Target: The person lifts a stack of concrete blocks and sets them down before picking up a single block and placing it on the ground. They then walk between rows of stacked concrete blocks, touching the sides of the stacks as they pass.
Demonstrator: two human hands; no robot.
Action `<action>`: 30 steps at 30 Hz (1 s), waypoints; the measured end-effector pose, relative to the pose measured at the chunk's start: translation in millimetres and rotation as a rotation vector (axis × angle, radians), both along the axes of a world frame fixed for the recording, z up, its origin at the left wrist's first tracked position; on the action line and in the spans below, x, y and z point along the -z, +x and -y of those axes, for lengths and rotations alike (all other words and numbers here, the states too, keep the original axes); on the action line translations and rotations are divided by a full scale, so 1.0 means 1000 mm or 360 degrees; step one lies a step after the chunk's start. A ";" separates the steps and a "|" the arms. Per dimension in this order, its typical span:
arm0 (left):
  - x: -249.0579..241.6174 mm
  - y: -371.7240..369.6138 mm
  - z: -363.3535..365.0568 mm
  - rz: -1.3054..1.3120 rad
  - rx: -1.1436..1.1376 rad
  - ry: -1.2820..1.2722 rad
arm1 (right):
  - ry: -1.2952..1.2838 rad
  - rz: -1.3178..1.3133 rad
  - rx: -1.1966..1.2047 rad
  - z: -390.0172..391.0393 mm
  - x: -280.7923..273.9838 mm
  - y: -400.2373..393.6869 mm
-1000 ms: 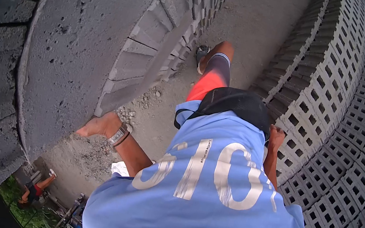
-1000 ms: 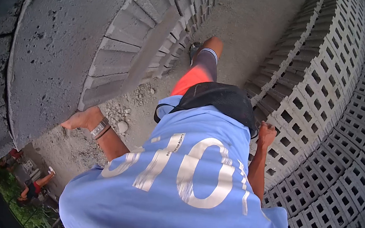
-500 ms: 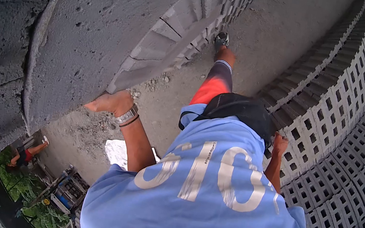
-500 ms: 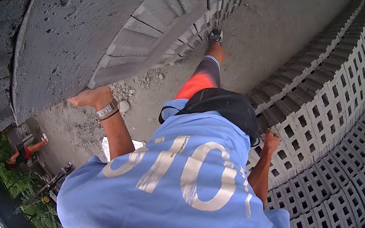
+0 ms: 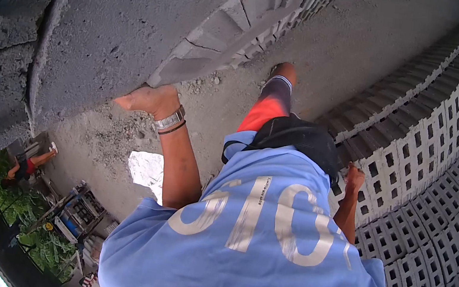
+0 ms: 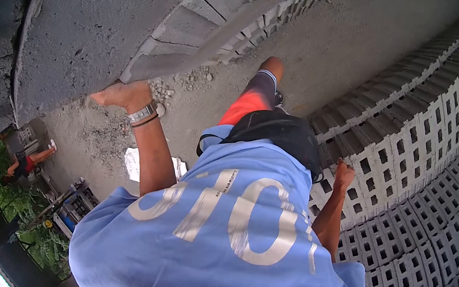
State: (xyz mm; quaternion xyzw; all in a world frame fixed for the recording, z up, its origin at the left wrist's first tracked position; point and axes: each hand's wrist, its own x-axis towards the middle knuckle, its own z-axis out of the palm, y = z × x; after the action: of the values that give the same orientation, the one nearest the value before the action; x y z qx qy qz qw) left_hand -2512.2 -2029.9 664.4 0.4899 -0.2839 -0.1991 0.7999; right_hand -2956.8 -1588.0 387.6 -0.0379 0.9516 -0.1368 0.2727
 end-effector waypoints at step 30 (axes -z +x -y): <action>0.010 0.004 0.001 0.0449 -0.0001 -0.0112 | 0.0199 -0.0116 -0.0295 0.007 -0.017 0.004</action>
State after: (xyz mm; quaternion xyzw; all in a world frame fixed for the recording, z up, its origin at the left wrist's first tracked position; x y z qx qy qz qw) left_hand -2508.6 -2030.9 654.2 0.4846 -0.4002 -0.1179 0.7688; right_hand -2952.7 -1594.5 404.4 -0.1136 0.9599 -0.0501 0.2512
